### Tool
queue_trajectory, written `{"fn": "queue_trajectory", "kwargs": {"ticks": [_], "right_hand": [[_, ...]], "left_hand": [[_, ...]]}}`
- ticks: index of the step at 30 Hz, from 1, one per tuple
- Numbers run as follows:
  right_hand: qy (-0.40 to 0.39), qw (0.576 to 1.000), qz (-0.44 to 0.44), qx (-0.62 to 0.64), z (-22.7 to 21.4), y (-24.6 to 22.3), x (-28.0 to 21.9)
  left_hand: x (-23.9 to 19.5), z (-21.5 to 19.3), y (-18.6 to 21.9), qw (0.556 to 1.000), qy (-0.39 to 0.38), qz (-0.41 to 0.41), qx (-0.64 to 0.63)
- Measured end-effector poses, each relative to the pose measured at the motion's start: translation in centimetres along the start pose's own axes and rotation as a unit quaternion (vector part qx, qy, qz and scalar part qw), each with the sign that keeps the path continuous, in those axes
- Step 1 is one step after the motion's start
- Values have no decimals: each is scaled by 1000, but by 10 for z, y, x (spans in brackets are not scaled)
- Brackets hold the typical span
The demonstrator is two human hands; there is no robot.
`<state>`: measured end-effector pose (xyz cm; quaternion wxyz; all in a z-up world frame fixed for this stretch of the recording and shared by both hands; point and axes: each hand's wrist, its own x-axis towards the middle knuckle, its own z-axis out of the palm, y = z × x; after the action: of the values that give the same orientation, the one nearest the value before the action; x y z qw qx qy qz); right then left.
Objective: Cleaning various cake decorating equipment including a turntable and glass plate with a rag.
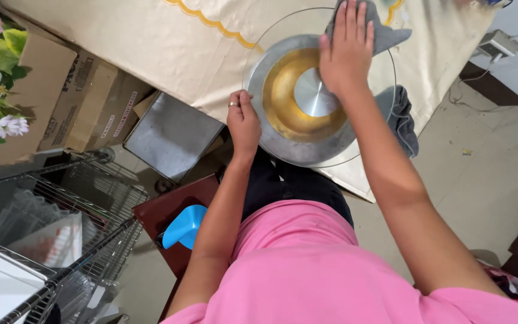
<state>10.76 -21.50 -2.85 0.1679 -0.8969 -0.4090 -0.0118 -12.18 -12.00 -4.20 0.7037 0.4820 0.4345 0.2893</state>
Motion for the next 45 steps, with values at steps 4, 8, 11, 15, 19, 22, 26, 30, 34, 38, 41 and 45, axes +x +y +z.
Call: {"fn": "queue_trajectory", "kwargs": {"ticks": [4, 8, 11, 15, 19, 22, 26, 30, 34, 38, 41, 45], "right_hand": [[-23, 999, -35, 15, -15, -75, -44], [-142, 971, -171, 85, -59, -137, -119], [-160, 969, -140, 128, -72, -100, -149], [-75, 996, 49, -4, -76, -8, -135], [-11, 996, 89, -11, -68, -51, -109], [-49, 992, -62, 96, -59, -110, -136], [-122, 979, -137, 93, -53, -94, -201], [-22, 997, 55, 41, -79, -52, -215], [44, 986, 11, 159, -53, -12, -215], [90, 781, 226, 575, -25, 37, -206], [60, 530, 273, 801, -30, 74, -186], [36, 308, 242, 920, -46, 96, -141]], "left_hand": [[12, -10, -23, 997, -29, 50, 58], [13, -16, -32, 981, -54, 176, 60], [5, -12, -9, 990, -65, 121, 31], [-5, -13, 2, 998, -41, 9, 44], [-9, -13, 8, 997, -46, 14, 63], [-1, -12, -2, 995, -33, -3, 89], [6, -12, -8, 982, 8, 111, 154], [0, -10, -2, 976, 27, 126, 178], [-4, -10, 0, 966, 36, 156, 202], [-4, -9, 1, 968, 42, 134, 209], [-8, -10, 3, 970, 36, 128, 205], [-10, -11, 2, 974, 40, 103, 199]]}}
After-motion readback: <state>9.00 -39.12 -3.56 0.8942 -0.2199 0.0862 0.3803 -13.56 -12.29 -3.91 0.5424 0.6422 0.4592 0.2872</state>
